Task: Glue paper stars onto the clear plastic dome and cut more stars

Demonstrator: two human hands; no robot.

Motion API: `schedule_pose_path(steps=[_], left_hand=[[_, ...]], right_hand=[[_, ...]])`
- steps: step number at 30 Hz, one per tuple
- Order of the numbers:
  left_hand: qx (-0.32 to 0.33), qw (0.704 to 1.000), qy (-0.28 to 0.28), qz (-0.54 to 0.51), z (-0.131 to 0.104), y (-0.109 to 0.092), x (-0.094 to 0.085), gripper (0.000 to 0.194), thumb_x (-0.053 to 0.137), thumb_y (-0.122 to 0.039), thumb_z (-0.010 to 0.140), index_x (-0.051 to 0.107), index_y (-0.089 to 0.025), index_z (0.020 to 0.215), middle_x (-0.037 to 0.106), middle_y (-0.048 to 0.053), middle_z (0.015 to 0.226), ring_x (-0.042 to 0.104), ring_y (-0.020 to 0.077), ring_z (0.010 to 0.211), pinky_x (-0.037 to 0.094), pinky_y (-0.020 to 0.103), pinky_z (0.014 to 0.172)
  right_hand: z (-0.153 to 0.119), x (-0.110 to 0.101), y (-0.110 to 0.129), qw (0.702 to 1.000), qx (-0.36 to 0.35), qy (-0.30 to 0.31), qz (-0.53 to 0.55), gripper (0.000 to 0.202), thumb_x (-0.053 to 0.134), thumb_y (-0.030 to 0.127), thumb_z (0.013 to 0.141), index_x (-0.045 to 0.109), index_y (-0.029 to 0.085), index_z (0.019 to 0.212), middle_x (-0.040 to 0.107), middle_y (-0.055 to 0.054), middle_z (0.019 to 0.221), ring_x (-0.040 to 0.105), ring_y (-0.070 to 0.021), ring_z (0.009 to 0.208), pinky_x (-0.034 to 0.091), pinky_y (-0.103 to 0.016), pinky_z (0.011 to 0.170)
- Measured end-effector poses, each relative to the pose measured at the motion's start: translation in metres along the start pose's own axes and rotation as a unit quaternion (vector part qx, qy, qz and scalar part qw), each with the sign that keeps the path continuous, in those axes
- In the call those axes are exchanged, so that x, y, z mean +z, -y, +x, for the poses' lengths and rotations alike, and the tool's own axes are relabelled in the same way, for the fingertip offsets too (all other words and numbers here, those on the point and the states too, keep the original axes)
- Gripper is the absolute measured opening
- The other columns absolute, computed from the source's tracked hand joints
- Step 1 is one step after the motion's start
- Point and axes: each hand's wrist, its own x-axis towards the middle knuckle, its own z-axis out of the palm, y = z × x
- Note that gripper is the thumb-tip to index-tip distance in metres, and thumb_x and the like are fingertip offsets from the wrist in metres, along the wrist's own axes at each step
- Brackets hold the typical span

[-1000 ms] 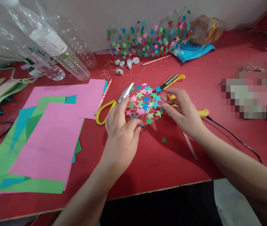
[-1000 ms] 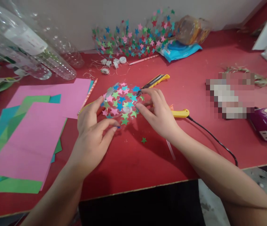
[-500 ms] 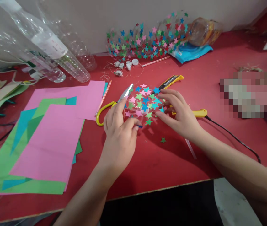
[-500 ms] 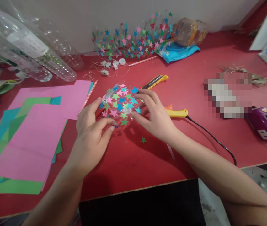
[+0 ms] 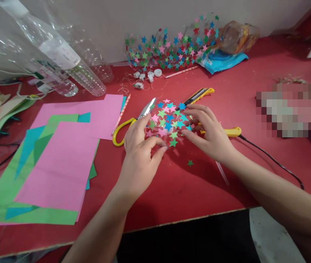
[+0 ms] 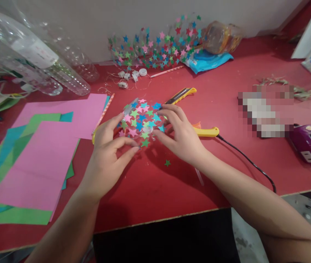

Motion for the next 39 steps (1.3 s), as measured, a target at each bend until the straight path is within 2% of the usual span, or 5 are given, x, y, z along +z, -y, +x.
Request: schedule_pose_path(steps=[6,11,22,32,39], left_hand=[[0.012,1.000,0.006,0.001,0.002,0.002,0.001,0.012,0.063,-0.013,0.086,0.061,-0.021,0.078,0.037,0.006,0.156,0.030,0.0350,0.146,0.031,0.066,0.115],[0.036,0.999,-0.005,0.013,0.002,0.002,0.001,0.009,0.063,-0.016,0.087,0.063,-0.022,0.080,0.037,0.008,0.156,0.029,0.0357,0.146,0.030,0.066,0.115],[0.138,0.987,-0.075,0.033,0.004,0.007,0.001,0.034,0.062,-0.010,0.086,0.064,-0.024,0.117,0.044,0.011,0.149,0.041,0.0344,0.139,0.038,0.060,0.112],[0.044,0.986,-0.145,-0.070,0.005,0.005,-0.006,0.014,0.064,-0.012,0.082,0.066,-0.021,0.093,0.064,0.006,0.115,0.062,0.0226,0.110,0.049,0.043,0.100],[-0.001,0.978,-0.147,-0.146,0.008,0.014,0.002,0.015,0.061,-0.014,0.086,0.065,-0.021,0.099,0.063,0.005,0.113,0.060,0.0198,0.111,0.049,0.039,0.101]], right_hand=[[0.000,0.000,0.001,1.000,0.009,-0.001,0.007,0.031,0.063,0.030,0.088,0.058,0.023,0.118,0.051,-0.013,0.136,0.063,-0.0165,0.087,0.060,-0.038,0.077],[0.000,-0.001,0.003,1.000,-0.002,-0.003,0.007,0.031,0.063,0.029,0.088,0.058,0.021,0.117,0.051,-0.012,0.136,0.063,-0.0171,0.091,0.060,-0.037,0.077],[0.001,-0.001,0.003,1.000,0.002,-0.004,0.012,0.026,0.057,0.027,0.091,0.059,0.020,0.116,0.053,-0.012,0.134,0.065,-0.0162,0.090,0.059,-0.036,0.080],[0.000,-0.001,0.003,1.000,-0.003,-0.007,-0.001,0.028,0.057,0.026,0.091,0.058,0.021,0.118,0.053,-0.012,0.134,0.064,-0.0167,0.090,0.060,-0.037,0.079],[0.000,-0.004,0.004,1.000,0.001,-0.002,0.012,0.027,0.056,0.029,0.093,0.058,0.021,0.119,0.053,-0.012,0.134,0.064,-0.0161,0.091,0.059,-0.034,0.081]])
